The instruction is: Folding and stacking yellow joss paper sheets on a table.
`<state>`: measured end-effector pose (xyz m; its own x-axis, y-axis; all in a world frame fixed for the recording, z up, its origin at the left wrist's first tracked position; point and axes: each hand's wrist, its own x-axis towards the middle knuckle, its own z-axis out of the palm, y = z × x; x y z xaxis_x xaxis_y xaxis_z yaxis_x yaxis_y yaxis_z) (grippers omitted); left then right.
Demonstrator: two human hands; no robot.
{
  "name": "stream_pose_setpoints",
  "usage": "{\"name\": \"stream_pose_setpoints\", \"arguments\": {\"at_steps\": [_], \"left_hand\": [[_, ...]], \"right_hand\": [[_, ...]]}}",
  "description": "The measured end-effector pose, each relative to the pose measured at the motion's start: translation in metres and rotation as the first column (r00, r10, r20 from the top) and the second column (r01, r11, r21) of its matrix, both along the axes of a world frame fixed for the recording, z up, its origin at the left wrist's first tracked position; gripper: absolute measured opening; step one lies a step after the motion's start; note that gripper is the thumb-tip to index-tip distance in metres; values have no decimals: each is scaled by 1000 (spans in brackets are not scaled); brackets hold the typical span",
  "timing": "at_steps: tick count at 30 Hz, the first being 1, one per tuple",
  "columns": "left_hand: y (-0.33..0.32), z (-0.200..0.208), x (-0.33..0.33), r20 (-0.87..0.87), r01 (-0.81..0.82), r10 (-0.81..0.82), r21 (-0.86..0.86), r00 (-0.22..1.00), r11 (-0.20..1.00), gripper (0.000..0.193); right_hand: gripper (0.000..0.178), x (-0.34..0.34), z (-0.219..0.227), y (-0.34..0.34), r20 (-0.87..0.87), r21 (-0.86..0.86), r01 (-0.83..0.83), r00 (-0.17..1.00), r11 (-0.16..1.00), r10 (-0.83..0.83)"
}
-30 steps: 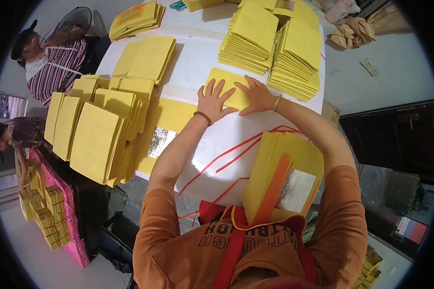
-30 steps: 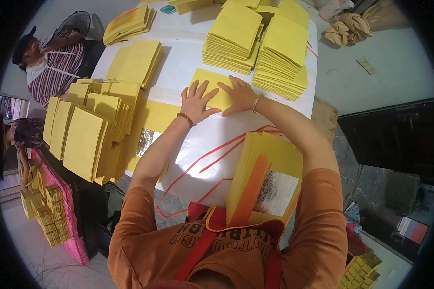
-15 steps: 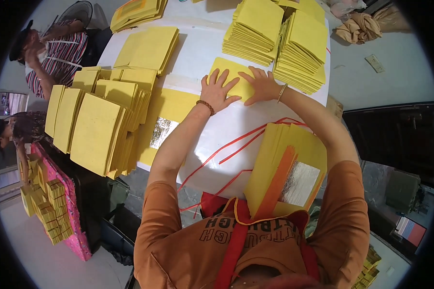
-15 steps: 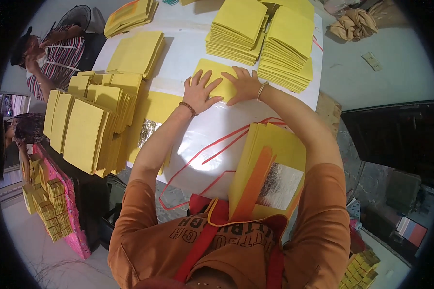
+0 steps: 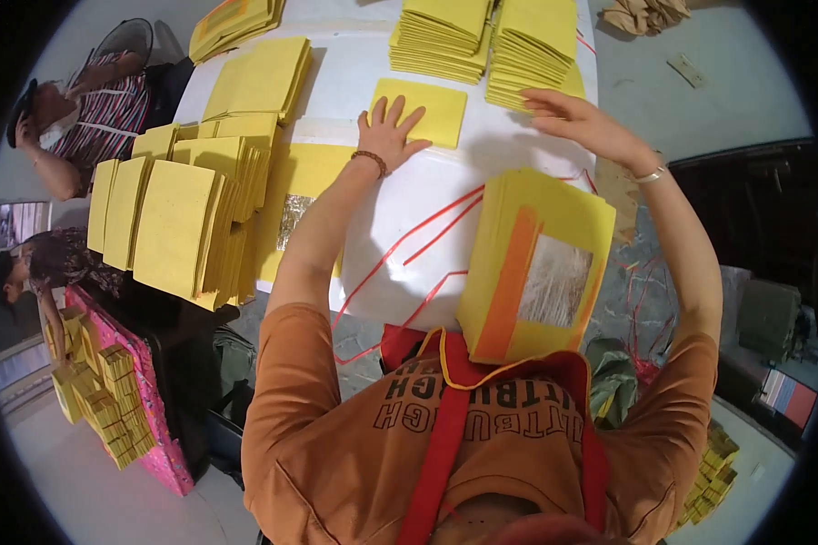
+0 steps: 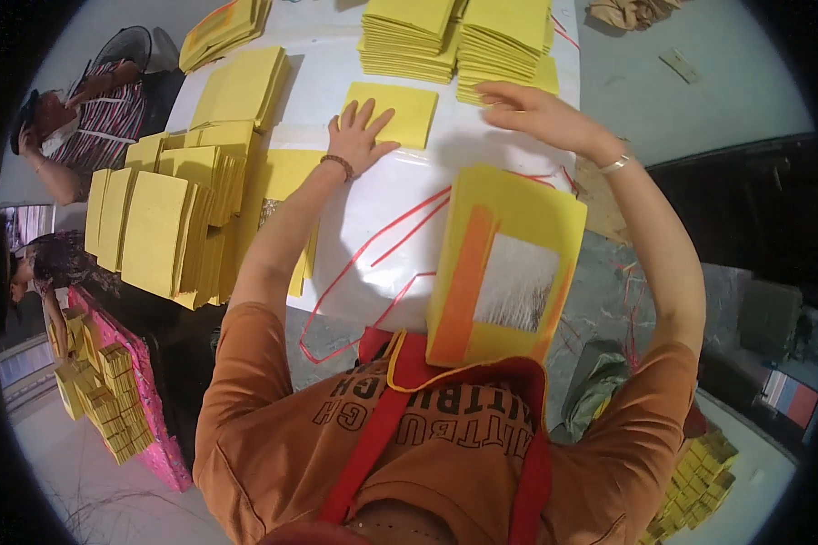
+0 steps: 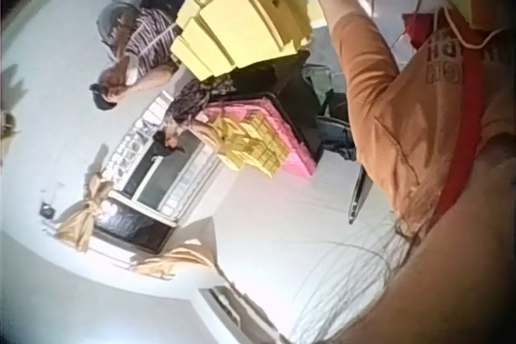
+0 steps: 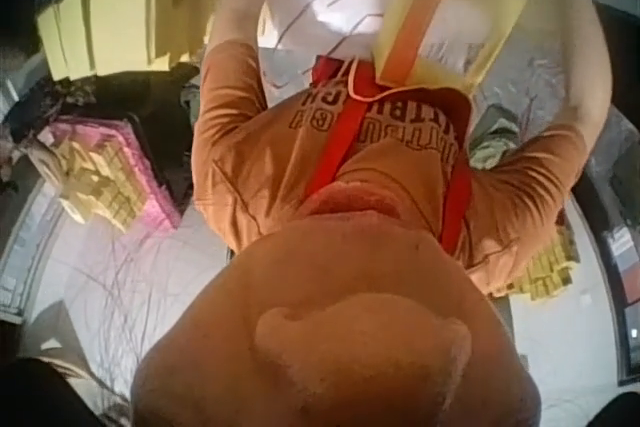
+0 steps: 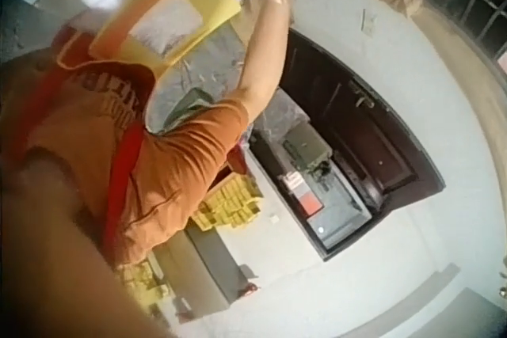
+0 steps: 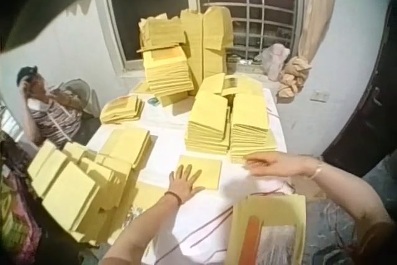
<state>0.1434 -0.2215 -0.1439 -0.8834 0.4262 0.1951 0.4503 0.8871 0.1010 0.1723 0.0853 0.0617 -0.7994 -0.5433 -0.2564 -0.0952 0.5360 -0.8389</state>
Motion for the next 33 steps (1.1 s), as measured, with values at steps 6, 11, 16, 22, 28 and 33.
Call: {"name": "stream_pose_setpoints", "arguments": {"at_steps": [6,11,16,22,28,33], "left_hand": [[-3,11,6,37,5,-3,-74,999,997,65],[1,30,20,-49,-80,93,211,994,974,55],[23,55,78,280,-239,-47,886,959,398,51],[74,34,178,573,-681,-580,731,579,44,65],[109,44,214,631,-713,-554,695,543,93,61],[116,64,222,724,-882,-578,472,378,15,54]], "right_hand": [[52,86,11,72,46,-104,409,913,907,-406],[50,150,-30,96,102,-183,644,764,743,-637],[51,198,-99,78,378,-555,751,610,357,-696],[57,230,-165,47,533,-407,867,482,289,-695],[58,228,-166,41,583,-468,855,487,221,-651],[59,225,-162,35,616,-527,832,513,171,-598]]}}
